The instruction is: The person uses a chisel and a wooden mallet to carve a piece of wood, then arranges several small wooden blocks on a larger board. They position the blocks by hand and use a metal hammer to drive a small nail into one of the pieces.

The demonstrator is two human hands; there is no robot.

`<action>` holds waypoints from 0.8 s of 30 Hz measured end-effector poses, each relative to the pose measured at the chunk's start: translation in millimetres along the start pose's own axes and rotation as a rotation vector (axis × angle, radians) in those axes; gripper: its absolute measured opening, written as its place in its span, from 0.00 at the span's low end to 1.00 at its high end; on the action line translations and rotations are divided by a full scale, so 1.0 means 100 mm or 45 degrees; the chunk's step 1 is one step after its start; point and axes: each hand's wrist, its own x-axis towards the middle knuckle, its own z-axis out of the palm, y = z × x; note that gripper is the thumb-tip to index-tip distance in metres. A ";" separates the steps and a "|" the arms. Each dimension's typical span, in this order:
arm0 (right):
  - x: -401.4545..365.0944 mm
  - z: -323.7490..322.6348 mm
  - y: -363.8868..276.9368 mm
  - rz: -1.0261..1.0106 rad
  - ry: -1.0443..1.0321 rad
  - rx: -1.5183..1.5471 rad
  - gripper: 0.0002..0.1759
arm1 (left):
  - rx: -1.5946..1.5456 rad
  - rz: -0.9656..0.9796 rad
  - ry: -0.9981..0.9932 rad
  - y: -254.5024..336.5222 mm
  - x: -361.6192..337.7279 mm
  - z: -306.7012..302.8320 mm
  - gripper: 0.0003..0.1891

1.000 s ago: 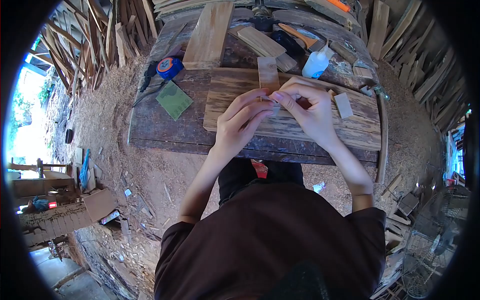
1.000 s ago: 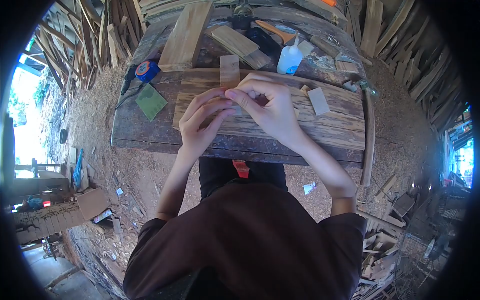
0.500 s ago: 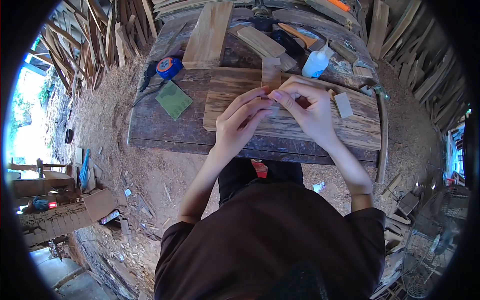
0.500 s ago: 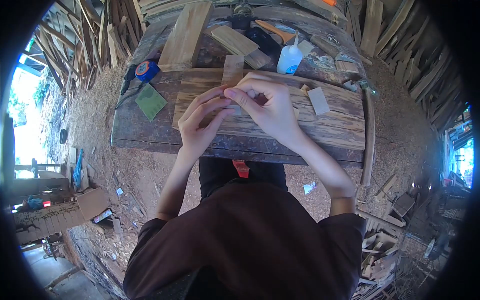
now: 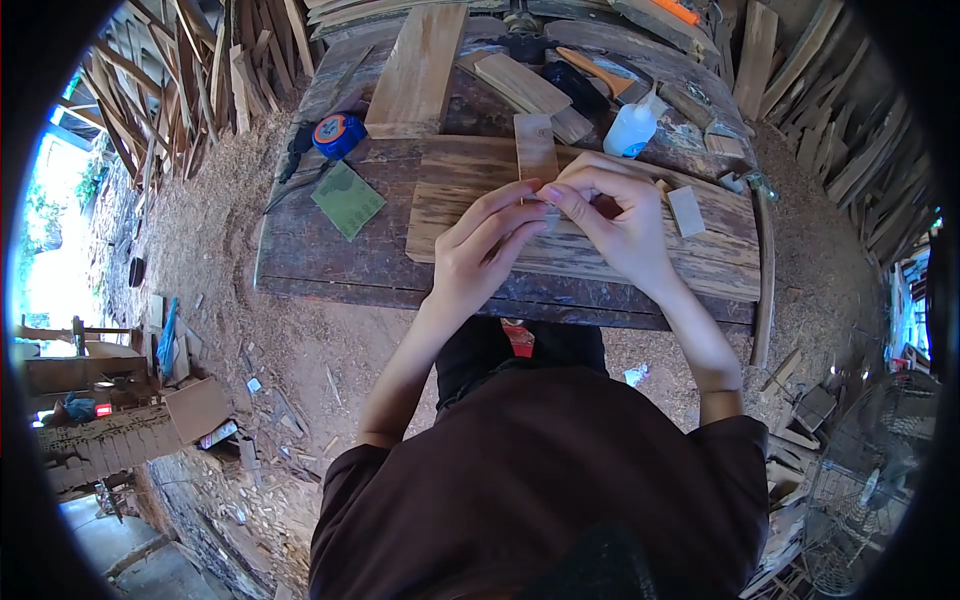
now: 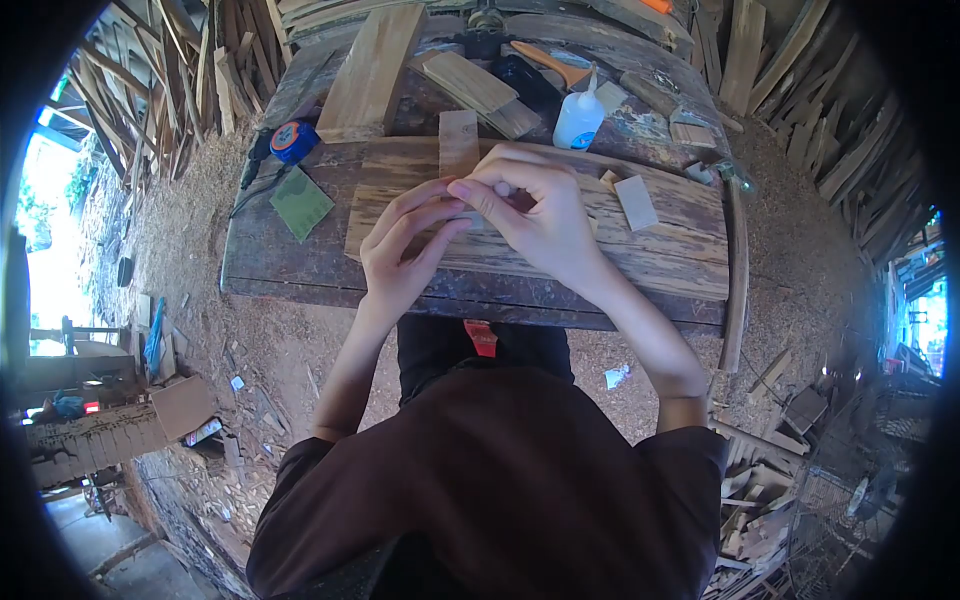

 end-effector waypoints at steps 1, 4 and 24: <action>0.01 -0.01 0.00 -0.051 -0.009 -0.024 0.06 | 0.021 0.022 0.004 0.00 0.00 0.00 0.10; 0.03 -0.02 0.01 -0.122 -0.033 -0.041 0.05 | 0.018 0.040 0.000 -0.01 0.00 0.00 0.10; 0.00 -0.05 0.02 0.028 -0.029 0.122 0.05 | -0.061 0.008 -0.034 -0.03 -0.01 0.00 0.11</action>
